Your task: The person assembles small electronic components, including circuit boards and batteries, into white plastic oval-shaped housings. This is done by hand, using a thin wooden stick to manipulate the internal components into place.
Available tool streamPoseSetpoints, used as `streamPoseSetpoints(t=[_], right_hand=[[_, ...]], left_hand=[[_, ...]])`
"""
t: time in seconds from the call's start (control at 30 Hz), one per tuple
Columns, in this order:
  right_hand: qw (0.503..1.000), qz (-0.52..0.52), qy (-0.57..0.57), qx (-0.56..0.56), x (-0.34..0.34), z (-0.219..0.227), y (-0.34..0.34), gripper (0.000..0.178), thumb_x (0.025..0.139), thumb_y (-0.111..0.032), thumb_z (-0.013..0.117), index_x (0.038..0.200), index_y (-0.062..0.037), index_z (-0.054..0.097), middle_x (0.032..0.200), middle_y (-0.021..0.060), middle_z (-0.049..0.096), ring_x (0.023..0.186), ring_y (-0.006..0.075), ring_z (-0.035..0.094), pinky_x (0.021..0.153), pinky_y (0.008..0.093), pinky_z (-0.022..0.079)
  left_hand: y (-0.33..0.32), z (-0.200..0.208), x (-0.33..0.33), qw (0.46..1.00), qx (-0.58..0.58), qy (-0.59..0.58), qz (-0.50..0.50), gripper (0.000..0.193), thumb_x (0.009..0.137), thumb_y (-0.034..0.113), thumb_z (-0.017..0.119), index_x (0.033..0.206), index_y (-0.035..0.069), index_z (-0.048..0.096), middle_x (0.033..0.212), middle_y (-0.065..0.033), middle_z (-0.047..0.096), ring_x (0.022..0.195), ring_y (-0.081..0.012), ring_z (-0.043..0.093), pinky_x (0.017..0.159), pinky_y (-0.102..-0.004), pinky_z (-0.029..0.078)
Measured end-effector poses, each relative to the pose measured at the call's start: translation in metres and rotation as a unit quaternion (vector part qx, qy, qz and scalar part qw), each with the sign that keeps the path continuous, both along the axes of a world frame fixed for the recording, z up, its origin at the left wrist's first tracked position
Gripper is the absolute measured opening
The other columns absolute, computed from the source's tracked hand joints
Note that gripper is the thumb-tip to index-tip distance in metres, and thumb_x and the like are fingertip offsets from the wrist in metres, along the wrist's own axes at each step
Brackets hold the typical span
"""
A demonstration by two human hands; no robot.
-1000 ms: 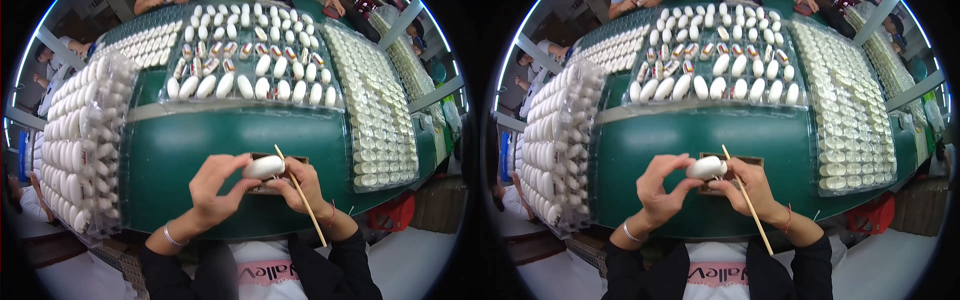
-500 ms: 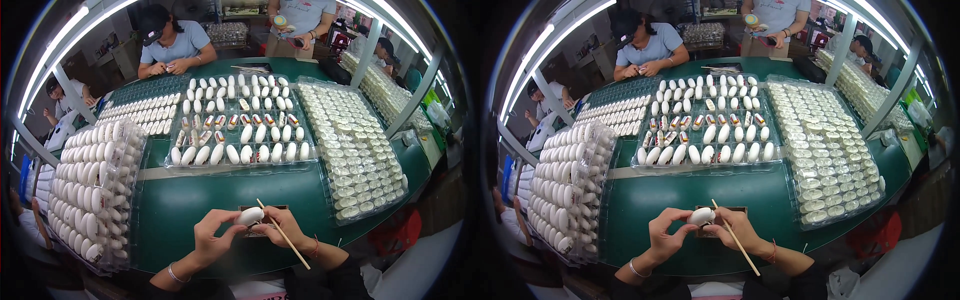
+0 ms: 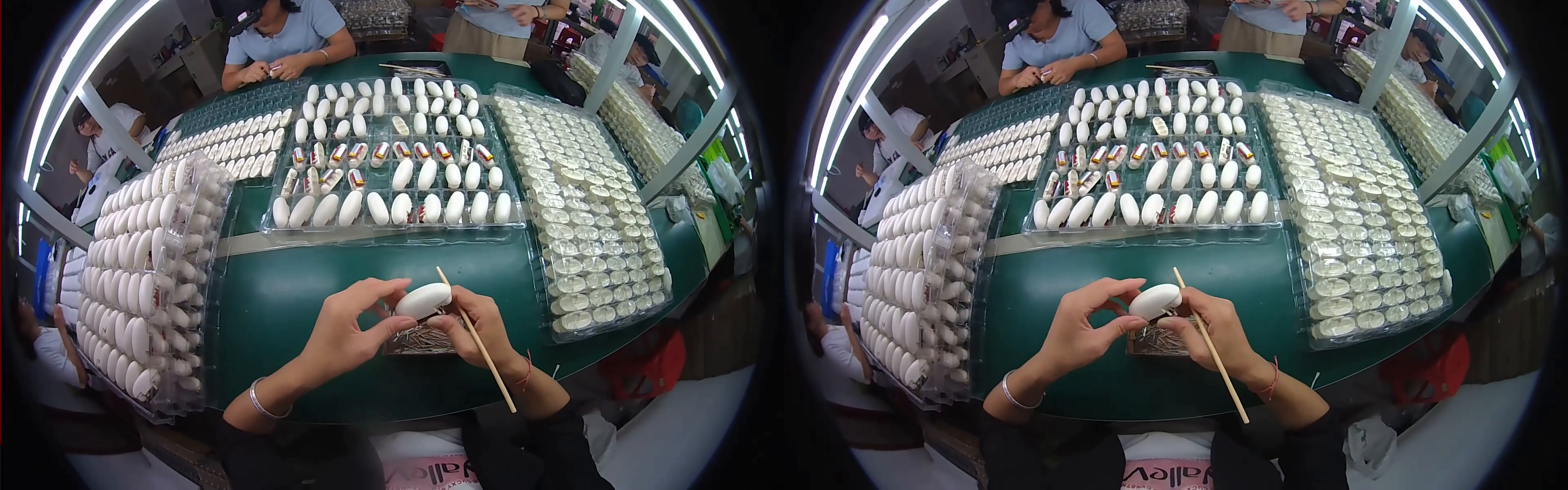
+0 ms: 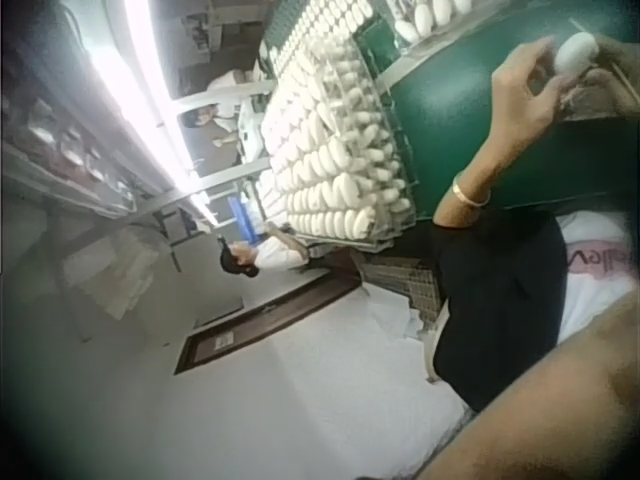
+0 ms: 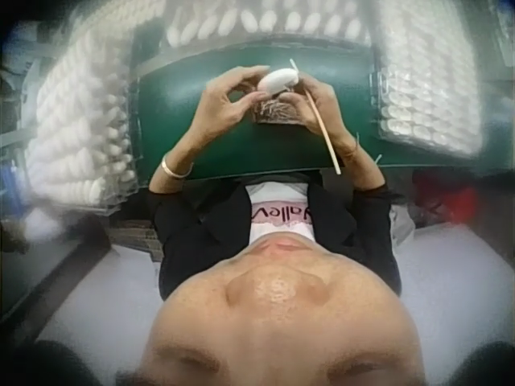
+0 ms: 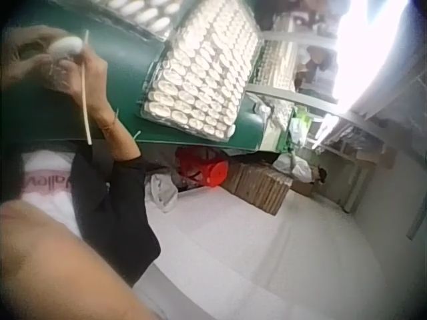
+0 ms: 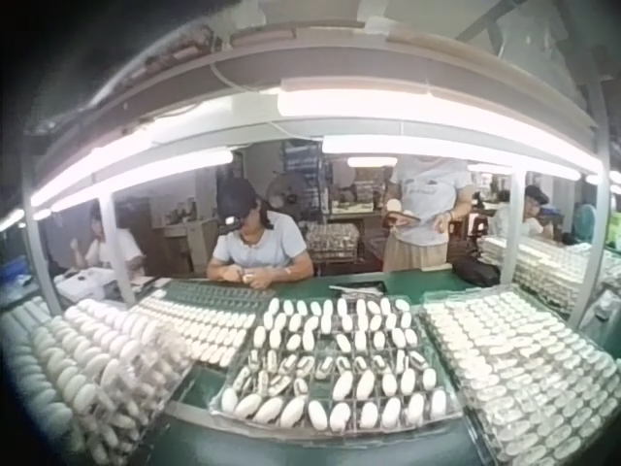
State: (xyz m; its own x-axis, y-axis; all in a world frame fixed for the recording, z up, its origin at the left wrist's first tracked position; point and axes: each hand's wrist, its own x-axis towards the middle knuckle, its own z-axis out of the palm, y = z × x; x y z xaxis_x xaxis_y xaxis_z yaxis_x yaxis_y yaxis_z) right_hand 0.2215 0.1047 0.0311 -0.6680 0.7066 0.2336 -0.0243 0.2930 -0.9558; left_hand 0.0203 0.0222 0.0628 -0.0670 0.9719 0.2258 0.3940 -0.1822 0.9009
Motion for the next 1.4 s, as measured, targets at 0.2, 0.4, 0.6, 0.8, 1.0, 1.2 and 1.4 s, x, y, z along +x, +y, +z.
streamPoseSetpoints(t=[0.2,0.4,0.6,0.8,1.0,1.2,1.4], right_hand=[[0.992,-0.058,0.04,-0.104,0.0,-0.008,0.0,0.032,0.093,-0.005,0.062,0.124,0.0026,0.057,0.095,0.0103,0.069,0.079,0.0113,0.065,0.071,0.0239,0.052],[0.99,-0.102,0.068,-0.075,-0.001,-0.012,0.009,0.043,0.096,-0.005,0.059,0.137,0.0018,0.049,0.118,0.0153,0.067,0.081,0.0129,0.066,0.073,0.0244,0.053],[0.996,-0.059,0.038,-0.05,-0.003,-0.014,0.008,0.045,0.091,-0.001,0.061,0.135,0.0024,0.05,0.119,0.0138,0.067,0.078,0.0112,0.066,0.074,0.0251,0.053],[0.999,-0.03,0.02,-0.025,-0.004,-0.013,0.004,0.045,0.093,0.0,0.058,0.137,-0.0001,0.049,0.122,0.0148,0.065,0.085,0.0139,0.068,0.074,0.0241,0.052],[0.999,-0.024,-0.008,-0.022,-0.004,-0.019,0.0,0.044,0.092,0.001,0.058,0.136,-0.001,0.05,0.121,0.0108,0.065,0.083,0.0121,0.067,0.073,0.0234,0.052],[0.999,-0.047,-0.01,-0.012,0.001,-0.024,0.001,0.042,0.093,0.0,0.057,0.134,-0.001,0.052,0.118,0.0105,0.066,0.081,0.0117,0.067,0.075,0.0249,0.054],[0.998,-0.021,0.054,0.001,-0.014,-0.031,0.008,0.039,0.092,0.001,0.058,0.131,-0.0004,0.054,0.113,0.0118,0.068,0.075,0.0122,0.066,0.072,0.0255,0.054]], left_hand=[[0.043,0.007,-0.011,0.989,-0.118,-0.051,-0.071,0.028,0.081,0.008,0.078,0.106,-0.002,0.07,0.092,-0.0059,0.071,0.084,-0.0109,0.067,0.077,-0.0244,0.053],[0.132,-0.015,-0.054,0.978,-0.013,0.094,0.187,0.036,0.073,0.02,0.082,0.1,0.0,0.072,0.074,-0.0076,0.07,0.063,-0.0114,0.064,0.059,-0.0252,0.051],[0.187,-0.052,-0.072,0.897,-0.015,0.335,0.286,0.037,0.071,0.027,0.078,0.098,0.002,0.071,0.077,-0.0139,0.07,0.074,-0.0289,0.069,0.071,-0.0397,0.054],[0.193,-0.053,-0.068,0.867,-0.059,0.41,0.275,0.035,0.073,0.029,0.08,0.093,0.002,0.072,0.087,-0.015,0.071,0.085,-0.0321,0.068,0.077,-0.0429,0.052],[0.14,0.008,-0.033,0.955,0.197,0.138,0.173,0.029,0.087,0.024,0.072,0.104,0.001,0.071,0.097,-0.0139,0.071,0.087,-0.0238,0.065,0.08,-0.0352,0.049],[0.009,0.165,0.027,0.756,0.478,-0.442,0.066,0.063,0.102,0.047,0.029,0.13,-0.007,0.047,0.137,-0.0234,0.047,0.13,-0.0389,0.042,0.11,-0.0528,0.026],[0.012,0.119,0.06,0.74,0.419,-0.525,0.03,0.061,0.101,0.044,0.032,0.129,-0.006,0.048,0.137,-0.023,0.048,0.13,-0.0381,0.042,0.11,-0.0528,0.026]])
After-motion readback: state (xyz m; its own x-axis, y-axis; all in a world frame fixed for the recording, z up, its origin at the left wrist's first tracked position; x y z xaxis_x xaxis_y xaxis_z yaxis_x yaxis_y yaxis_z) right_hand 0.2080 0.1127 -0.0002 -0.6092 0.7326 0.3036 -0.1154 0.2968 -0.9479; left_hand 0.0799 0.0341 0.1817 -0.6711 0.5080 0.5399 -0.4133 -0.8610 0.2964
